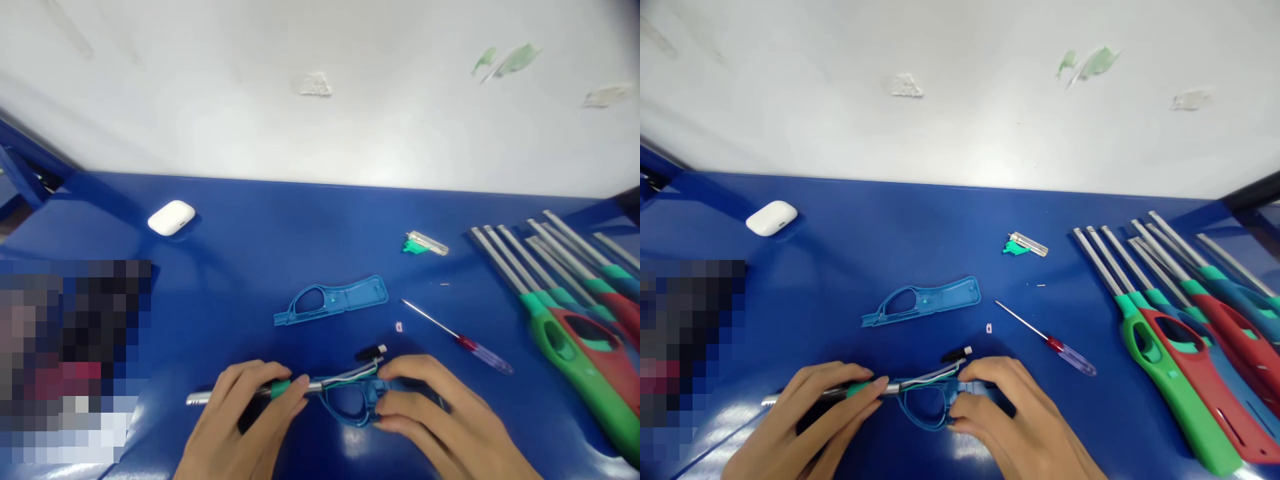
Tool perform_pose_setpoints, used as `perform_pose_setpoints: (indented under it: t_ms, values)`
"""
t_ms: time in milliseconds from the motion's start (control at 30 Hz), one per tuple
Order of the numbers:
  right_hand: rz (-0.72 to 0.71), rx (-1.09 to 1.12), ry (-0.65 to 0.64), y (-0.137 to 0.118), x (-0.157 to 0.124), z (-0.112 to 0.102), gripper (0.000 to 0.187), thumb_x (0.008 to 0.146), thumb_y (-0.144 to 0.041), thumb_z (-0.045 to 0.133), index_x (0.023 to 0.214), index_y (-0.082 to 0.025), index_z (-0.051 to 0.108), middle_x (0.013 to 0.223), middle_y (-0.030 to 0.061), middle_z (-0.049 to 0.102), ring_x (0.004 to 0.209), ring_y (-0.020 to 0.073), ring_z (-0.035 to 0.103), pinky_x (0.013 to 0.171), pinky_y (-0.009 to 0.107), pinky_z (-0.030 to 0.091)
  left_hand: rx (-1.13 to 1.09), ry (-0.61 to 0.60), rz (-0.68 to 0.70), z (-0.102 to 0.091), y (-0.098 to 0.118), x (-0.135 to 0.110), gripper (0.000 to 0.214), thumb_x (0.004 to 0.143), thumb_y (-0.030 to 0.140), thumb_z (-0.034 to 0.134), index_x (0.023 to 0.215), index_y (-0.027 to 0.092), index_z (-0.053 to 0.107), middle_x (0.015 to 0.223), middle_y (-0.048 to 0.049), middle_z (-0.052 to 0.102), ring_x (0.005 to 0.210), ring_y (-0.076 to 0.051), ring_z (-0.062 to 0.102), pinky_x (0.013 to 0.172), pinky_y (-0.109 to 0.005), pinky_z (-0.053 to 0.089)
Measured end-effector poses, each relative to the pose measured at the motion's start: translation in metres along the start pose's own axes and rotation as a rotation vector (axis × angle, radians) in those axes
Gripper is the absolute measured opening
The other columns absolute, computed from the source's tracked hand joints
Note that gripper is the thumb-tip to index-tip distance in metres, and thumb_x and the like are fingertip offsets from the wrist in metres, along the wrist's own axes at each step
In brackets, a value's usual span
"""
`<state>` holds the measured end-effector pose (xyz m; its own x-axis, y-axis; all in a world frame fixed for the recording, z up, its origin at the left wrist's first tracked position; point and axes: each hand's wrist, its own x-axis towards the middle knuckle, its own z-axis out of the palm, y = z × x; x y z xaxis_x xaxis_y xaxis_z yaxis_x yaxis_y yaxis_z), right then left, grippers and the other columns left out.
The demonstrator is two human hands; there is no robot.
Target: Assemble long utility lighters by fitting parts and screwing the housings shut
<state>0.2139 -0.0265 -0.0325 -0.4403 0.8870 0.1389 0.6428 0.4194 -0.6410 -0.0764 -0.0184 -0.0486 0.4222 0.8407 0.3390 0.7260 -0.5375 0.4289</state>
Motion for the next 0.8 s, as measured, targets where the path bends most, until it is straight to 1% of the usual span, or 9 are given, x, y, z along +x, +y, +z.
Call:
perform_pose_setpoints:
  t_ms: [67, 133, 200, 300, 400, 467, 567, 700, 800]
  values:
    - [-0.001, -0.003, -0.005, 0.0, 0.0, 0.0, 0.032, 0.114, -0.04, 0.041, 0.113, -0.034, 0.072, 0.113, 0.004, 0.075, 0.098, 0.014, 0.079, 0.083, 0.017, 0.065, -0.004, 0.006, 0.008, -0.001, 0.001, 0.001, 0.037, 0.107, 0.017, 0.046, 0.121, 0.031, 0.077, 0.109, -0.0054, 0.075, 0.105, -0.02, 0.07, 0.086, -0.03, 0.064]
    - [0.012, -0.004, -0.006, 0.0, 0.0, -0.001, 0.031, 0.114, -0.038, 0.042, 0.112, -0.034, 0.073, 0.114, 0.0038, 0.075, 0.098, 0.0145, 0.079, 0.082, 0.018, 0.066, -0.006, 0.017, 0.014, -0.003, 0.002, 0.005, 0.033, 0.107, 0.016, 0.048, 0.118, 0.028, 0.077, 0.107, -0.0057, 0.072, 0.101, -0.017, 0.069, 0.084, -0.026, 0.063]
    - [0.018, 0.001, -0.002, -0.001, 0.001, -0.002, 0.03, 0.113, -0.037, 0.043, 0.111, -0.034, 0.073, 0.113, 0.0042, 0.076, 0.096, 0.0155, 0.08, 0.081, 0.019, 0.066, -0.007, -0.004, 0.009, -0.005, 0.003, 0.007, 0.031, 0.107, 0.015, 0.05, 0.118, 0.027, 0.076, 0.107, -0.0055, 0.069, 0.097, -0.014, 0.068, 0.082, -0.022, 0.061]
    - [-0.042, 0.007, 0.01, -0.003, 0.005, -0.008, 0.026, 0.11, -0.04, 0.048, 0.11, -0.032, 0.073, 0.109, 0.0077, 0.079, 0.093, 0.0203, 0.08, 0.078, 0.024, 0.068, 0.001, -0.015, -0.004, -0.006, -0.001, 0.006, 0.032, 0.106, 0.015, 0.05, 0.12, 0.029, 0.075, 0.109, -0.0047, 0.065, 0.096, -0.014, 0.066, 0.081, -0.023, 0.058]
    - [-0.109, -0.01, 0.004, -0.005, 0.01, -0.013, 0.028, 0.109, -0.04, 0.046, 0.111, -0.03, 0.072, 0.106, 0.0108, 0.08, 0.093, 0.023, 0.08, 0.077, 0.028, 0.069, 0.036, -0.028, -0.007, -0.006, -0.007, 0.003, 0.029, 0.105, 0.018, 0.053, 0.119, 0.032, 0.075, 0.11, -0.0035, 0.065, 0.094, -0.014, 0.067, 0.082, -0.025, 0.057]
    - [-0.116, -0.03, -0.003, -0.005, 0.012, -0.014, 0.03, 0.11, -0.038, 0.043, 0.111, -0.03, 0.071, 0.104, 0.0104, 0.081, 0.092, 0.0217, 0.08, 0.076, 0.026, 0.068, 0.046, -0.045, -0.01, -0.006, -0.008, 0.005, 0.028, 0.105, 0.021, 0.053, 0.118, 0.032, 0.075, 0.11, -0.0031, 0.065, 0.093, -0.014, 0.067, 0.081, -0.024, 0.057]
    - [-0.121, -0.053, 0.004, -0.006, 0.013, -0.014, 0.032, 0.112, -0.038, 0.04, 0.11, -0.028, 0.071, 0.103, 0.0097, 0.081, 0.091, 0.0196, 0.08, 0.076, 0.023, 0.067, 0.014, -0.015, -0.024, -0.005, -0.003, 0.011, 0.027, 0.108, 0.024, 0.05, 0.115, 0.03, 0.075, 0.105, -0.0027, 0.066, 0.088, -0.014, 0.066, 0.078, -0.026, 0.056]
    - [-0.137, -0.075, -0.001, -0.008, 0.016, -0.014, 0.039, 0.115, -0.04, 0.036, 0.105, -0.025, 0.072, 0.1, 0.0093, 0.08, 0.088, 0.0168, 0.079, 0.076, 0.02, 0.066, -0.012, -0.014, -0.091, -0.003, 0.005, 0.019, 0.016, 0.104, 0.025, 0.058, 0.106, 0.028, 0.074, 0.097, -0.0011, 0.067, 0.08, -0.015, 0.064, 0.072, -0.028, 0.055]
    - [-0.132, -0.079, 0.012, -0.009, 0.018, -0.015, 0.043, 0.115, -0.043, 0.035, 0.102, -0.025, 0.072, 0.097, 0.0079, 0.08, 0.085, 0.015, 0.078, 0.076, 0.019, 0.065, -0.005, -0.033, -0.115, -0.002, 0.007, 0.021, 0.014, 0.104, 0.026, 0.06, 0.104, 0.03, 0.074, 0.096, -0.0005, 0.067, 0.079, -0.016, 0.064, 0.07, -0.031, 0.054]
